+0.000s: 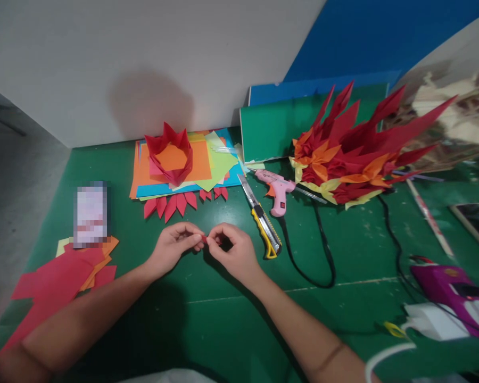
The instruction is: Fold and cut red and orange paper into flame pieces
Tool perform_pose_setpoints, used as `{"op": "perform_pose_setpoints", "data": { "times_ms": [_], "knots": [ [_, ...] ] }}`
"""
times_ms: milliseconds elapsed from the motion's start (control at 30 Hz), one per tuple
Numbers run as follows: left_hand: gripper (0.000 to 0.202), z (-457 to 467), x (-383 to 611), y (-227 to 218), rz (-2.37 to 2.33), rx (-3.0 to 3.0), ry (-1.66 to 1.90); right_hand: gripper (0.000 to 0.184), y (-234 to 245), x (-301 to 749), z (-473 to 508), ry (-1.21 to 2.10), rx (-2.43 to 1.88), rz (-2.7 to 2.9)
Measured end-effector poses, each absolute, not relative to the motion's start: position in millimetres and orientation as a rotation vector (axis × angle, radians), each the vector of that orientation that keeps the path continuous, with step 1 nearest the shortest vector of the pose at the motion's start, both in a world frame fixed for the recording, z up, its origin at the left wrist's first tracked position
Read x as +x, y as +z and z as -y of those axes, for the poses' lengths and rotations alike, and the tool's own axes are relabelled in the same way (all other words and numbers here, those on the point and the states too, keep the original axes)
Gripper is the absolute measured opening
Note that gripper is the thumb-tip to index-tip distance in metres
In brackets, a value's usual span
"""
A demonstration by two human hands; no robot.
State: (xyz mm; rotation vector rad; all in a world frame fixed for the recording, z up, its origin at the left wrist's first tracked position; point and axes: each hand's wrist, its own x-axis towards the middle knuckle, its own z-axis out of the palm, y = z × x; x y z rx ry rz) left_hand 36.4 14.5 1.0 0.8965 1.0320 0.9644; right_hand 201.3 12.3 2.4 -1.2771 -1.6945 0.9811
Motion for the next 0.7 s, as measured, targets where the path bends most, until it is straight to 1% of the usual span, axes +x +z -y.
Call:
{"op": "perform_pose_setpoints", "data": {
  "times_ms": [167, 467, 700],
  "knots": [
    [0.033, -14.3, 35.2, 0.8, -1.001, 0.909, 0.949, 0.010, 4.7, 200.4, -11.8, 1.054, -1.257, 1.688],
    [0.046, -14.9, 36.9, 2.1, -0.980, 1.019, 0.933, 0.010, 3.6, 203.1, -13.5, 1.100, -1.253, 1.653],
    [0.037, -11.2, 36.9, -0.7, -1.030, 1.053, 0.933, 0.011, 3.2, 203.3, -13.6, 1.103, -1.262, 1.682]
  ]
}}
